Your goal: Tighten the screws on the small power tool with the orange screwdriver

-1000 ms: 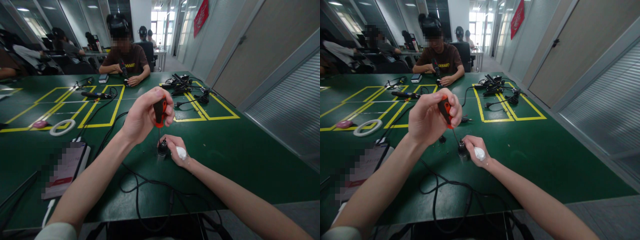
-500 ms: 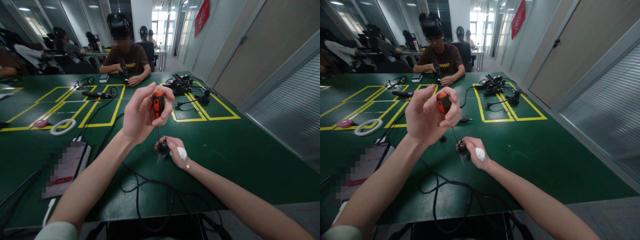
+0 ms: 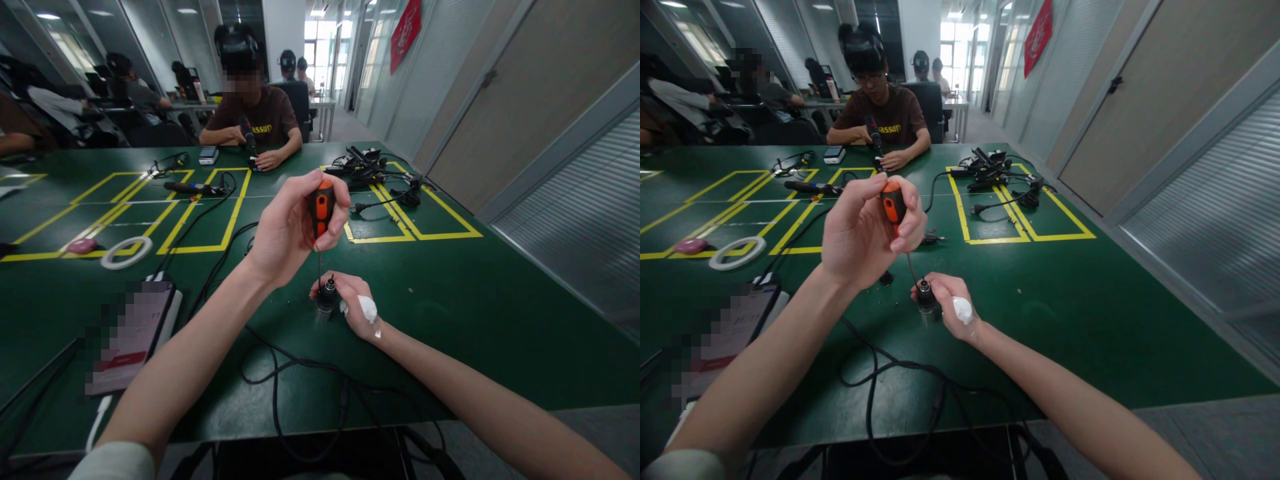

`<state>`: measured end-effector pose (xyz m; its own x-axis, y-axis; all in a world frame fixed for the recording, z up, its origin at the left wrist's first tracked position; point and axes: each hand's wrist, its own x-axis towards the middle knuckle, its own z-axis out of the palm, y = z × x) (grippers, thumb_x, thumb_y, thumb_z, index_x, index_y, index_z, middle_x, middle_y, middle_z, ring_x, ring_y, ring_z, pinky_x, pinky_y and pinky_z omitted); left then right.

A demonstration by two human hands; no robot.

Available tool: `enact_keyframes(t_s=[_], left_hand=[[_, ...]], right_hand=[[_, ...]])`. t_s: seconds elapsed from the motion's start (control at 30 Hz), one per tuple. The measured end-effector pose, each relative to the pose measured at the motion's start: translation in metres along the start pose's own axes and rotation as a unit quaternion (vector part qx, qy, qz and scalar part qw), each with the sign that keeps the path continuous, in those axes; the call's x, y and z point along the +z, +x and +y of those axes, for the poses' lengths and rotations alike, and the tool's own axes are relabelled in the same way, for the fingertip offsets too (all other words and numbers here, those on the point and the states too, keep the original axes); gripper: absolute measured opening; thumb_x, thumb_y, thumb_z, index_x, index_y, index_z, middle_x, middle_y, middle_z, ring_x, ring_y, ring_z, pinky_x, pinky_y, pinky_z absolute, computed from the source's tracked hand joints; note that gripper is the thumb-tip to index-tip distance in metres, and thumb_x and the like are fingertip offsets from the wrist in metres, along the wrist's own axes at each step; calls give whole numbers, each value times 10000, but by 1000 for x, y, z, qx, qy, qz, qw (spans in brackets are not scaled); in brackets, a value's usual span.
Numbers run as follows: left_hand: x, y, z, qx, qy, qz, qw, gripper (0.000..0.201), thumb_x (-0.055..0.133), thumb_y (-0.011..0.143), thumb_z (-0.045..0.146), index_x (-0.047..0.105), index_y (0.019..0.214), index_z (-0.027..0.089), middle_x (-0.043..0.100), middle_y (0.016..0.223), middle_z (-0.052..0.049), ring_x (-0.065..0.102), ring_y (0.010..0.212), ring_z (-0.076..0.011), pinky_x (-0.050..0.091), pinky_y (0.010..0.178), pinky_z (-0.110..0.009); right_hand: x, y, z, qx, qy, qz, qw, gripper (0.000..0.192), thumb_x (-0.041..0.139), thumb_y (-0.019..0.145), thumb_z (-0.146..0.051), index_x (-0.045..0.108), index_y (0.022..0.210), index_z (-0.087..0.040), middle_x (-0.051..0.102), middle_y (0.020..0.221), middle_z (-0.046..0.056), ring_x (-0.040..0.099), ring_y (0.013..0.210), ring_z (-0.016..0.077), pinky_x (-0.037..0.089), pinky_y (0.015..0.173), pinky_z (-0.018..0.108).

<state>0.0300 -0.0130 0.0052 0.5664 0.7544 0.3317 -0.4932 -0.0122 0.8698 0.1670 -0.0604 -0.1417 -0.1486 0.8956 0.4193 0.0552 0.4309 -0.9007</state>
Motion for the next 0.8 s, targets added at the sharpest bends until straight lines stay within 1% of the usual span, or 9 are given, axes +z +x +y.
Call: enact_keyframes(t_s=[0.1,0.27,0.33,0.4,0.53,0.7,0.8], left_hand=[[1,-2,-3,0,12,-6,1000,488,566,963,600,571,742,166,492,540,38,421,405,-49,349,395,-174],[1,-5,-5,13,35,0,999,363,653,909,506,535,803,180,581,623,40,513,444,-58,419,439,-185],[0,-5,-6,26,31,-4,999,358,700,878,481,497,820,191,594,638,50,523,435,-56,411,434,-185],[-1,-4,-6,33,26,-5,999,371,735,855,451,460,837,204,598,636,63,499,409,-46,372,415,-177],[-1,-4,-6,26,24,-11,999,373,737,853,436,439,860,212,577,596,77,434,375,-32,298,395,-171],[-2,-4,-4,28,23,-15,999,359,726,863,422,440,856,207,570,588,78,428,378,-28,301,411,-172],[-3,-3,-4,29,24,-13,999,362,721,866,430,436,853,207,565,590,78,434,380,-28,309,417,-177]], right_hand=[[0,0,0,-7,-13,0,1000,570,397,1030,-621,697,807,-191,737,771,75,697,721,216,580,706,324],[0,0,2,-22,-11,-4,1000,590,395,1034,-637,717,826,-188,765,804,80,711,741,215,572,713,316],[0,-1,2,-29,-14,-6,999,589,392,1042,-625,724,834,-186,769,813,79,715,751,213,569,724,315],[0,-1,2,-32,-18,-6,999,590,387,1046,-623,726,845,-184,766,809,76,716,754,212,568,730,315],[-1,0,0,-31,-30,-11,999,610,371,1046,-637,722,838,-184,761,802,75,715,750,212,570,729,317],[-2,1,-4,-46,-52,-16,997,617,355,1048,-642,724,847,-190,758,813,78,719,762,215,575,740,326],[-3,0,-3,-62,-62,-16,996,589,356,1054,-619,726,888,-192,751,835,83,719,780,220,575,751,336]])
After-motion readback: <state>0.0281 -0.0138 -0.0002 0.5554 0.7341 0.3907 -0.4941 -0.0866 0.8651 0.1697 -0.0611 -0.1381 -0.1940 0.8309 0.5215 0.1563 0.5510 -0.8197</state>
